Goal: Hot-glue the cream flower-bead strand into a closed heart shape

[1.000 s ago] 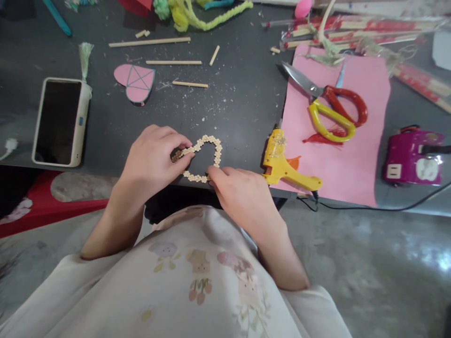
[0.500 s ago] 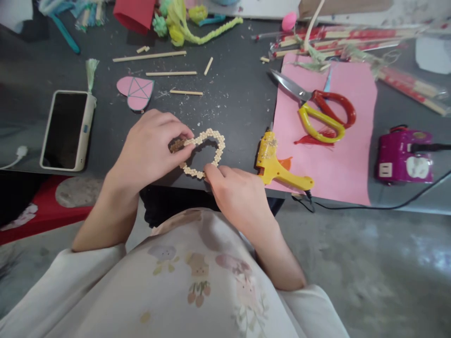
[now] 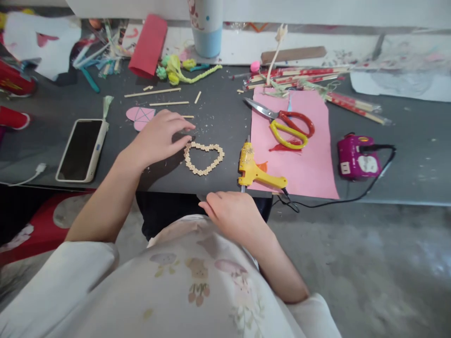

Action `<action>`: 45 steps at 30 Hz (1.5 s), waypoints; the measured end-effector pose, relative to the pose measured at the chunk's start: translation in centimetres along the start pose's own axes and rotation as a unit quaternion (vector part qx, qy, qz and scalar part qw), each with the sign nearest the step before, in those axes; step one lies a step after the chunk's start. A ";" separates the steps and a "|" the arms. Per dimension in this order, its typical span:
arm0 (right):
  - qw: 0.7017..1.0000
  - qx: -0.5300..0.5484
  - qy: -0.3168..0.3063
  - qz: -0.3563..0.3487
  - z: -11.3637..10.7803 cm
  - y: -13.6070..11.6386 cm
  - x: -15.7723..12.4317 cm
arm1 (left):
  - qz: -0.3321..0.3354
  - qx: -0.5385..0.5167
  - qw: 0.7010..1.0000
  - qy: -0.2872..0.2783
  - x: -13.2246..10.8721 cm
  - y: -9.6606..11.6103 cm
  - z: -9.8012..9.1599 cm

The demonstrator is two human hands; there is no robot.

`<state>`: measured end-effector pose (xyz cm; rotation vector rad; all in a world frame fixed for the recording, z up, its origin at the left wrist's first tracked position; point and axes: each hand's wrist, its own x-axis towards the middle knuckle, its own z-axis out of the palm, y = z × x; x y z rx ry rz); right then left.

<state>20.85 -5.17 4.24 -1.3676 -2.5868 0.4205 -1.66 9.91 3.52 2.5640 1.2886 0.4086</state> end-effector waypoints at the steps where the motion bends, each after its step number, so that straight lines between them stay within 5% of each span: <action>1: 1.000 -0.004 -0.001 0.003 -0.1 0.2 -0.3 | -0.014 0.006 1.000 0.014 -0.5 -0.1 -0.3; 6: 0.996 -0.063 0.037 0.044 -1.0 1.7 -0.9 | -0.070 0.033 0.994 0.080 -3.9 0.5 -0.9; 17: 0.985 -0.119 0.015 0.125 -1.8 2.8 -0.2 | -0.077 0.038 0.992 0.093 -9.4 4.8 1.5; 31: 0.986 -0.145 -0.045 0.076 0.2 -0.8 1.8 | -0.025 0.051 0.996 0.063 -10.4 7.5 3.5; 45: 0.975 -0.151 -0.112 0.116 0.9 -1.8 3.4 | -0.025 0.050 0.992 0.112 -11.0 6.9 4.2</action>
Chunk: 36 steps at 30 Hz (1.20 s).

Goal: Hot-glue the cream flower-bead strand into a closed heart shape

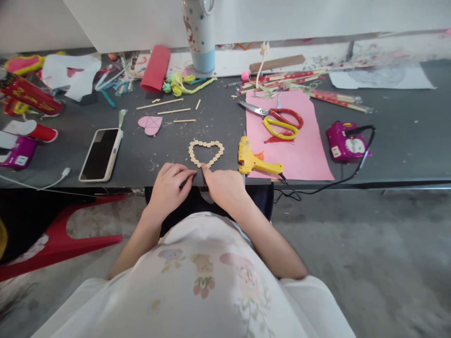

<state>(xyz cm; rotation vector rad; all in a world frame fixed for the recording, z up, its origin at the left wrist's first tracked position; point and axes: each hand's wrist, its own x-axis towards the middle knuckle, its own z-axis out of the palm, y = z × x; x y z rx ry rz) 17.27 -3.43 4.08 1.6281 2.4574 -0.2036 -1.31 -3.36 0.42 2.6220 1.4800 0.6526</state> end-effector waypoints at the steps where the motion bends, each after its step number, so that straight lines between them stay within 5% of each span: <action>1: 1.000 0.002 -0.002 0.002 0.0 0.0 0.0 | 0.000 -0.004 1.000 0.004 0.0 -0.1 0.0; 25: 1.000 0.007 0.001 0.004 0.2 0.4 -0.2 | -0.041 -0.050 0.998 0.002 0.2 -1.1 -0.5; 36: 0.998 0.037 0.054 0.021 0.0 2.6 -0.6 | -0.032 -0.045 0.998 0.025 0.0 -1.0 -1.1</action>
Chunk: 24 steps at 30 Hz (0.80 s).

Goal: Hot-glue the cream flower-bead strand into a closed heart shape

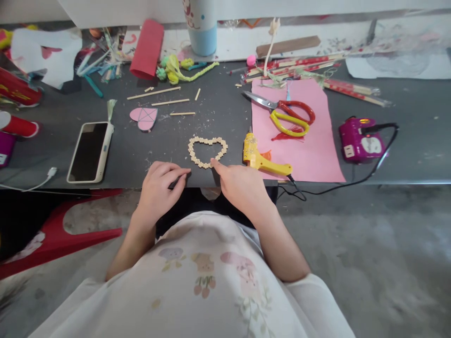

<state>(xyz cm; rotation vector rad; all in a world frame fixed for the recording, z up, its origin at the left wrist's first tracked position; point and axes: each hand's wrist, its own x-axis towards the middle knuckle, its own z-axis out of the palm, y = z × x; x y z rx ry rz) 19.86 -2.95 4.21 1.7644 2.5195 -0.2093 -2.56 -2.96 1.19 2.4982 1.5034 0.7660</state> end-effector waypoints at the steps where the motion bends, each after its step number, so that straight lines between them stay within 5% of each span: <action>1: 1.000 -0.005 -0.001 0.003 -0.1 0.0 0.0 | -0.001 0.000 1.000 -0.002 0.0 0.0 0.0; 11: 0.999 -0.020 -0.044 0.007 -0.4 -0.6 0.0 | -0.006 -0.009 1.000 -0.022 0.4 -0.3 0.5; 24: 1.000 0.009 0.008 -0.024 -0.2 -0.1 -0.8 | 0.012 -0.022 1.000 -0.020 0.9 -0.5 0.8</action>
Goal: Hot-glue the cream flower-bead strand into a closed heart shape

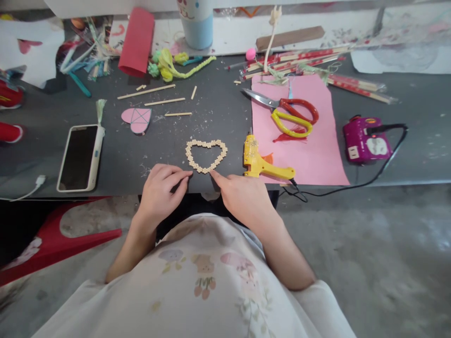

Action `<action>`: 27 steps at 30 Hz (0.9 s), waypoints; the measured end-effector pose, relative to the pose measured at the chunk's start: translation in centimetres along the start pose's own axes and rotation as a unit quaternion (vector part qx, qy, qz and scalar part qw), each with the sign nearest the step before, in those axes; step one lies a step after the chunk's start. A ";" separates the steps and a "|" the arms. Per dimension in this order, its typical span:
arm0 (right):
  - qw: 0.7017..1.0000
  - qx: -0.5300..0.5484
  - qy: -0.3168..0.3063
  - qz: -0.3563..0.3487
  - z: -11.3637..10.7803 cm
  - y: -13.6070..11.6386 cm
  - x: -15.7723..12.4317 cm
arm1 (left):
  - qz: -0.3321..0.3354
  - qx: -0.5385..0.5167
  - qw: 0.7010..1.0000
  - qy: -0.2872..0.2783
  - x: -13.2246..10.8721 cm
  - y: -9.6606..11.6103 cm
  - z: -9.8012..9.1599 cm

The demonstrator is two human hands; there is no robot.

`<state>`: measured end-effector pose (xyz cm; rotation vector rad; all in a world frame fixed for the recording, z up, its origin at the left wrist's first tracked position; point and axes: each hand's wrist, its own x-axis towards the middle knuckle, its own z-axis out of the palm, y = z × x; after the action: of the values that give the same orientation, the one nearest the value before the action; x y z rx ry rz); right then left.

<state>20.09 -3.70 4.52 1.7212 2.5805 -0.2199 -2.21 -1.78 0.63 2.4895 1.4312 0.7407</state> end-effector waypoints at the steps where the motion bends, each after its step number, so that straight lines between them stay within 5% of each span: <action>1: 1.000 0.012 0.010 0.000 0.0 0.2 0.0 | -0.002 -0.002 1.000 -0.002 0.0 0.0 0.0; 13: 0.998 0.050 0.028 -0.010 0.0 0.5 1.0 | -0.007 -0.008 1.000 -0.010 0.7 -0.2 -0.4; 27: 0.999 0.039 -0.007 -0.006 -3.1 0.2 4.1 | -0.046 -0.028 0.997 -0.051 2.8 -0.8 -3.3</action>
<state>18.89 0.53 7.14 1.7228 2.6059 -0.3352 -3.34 0.76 4.13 2.3670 1.4575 0.6190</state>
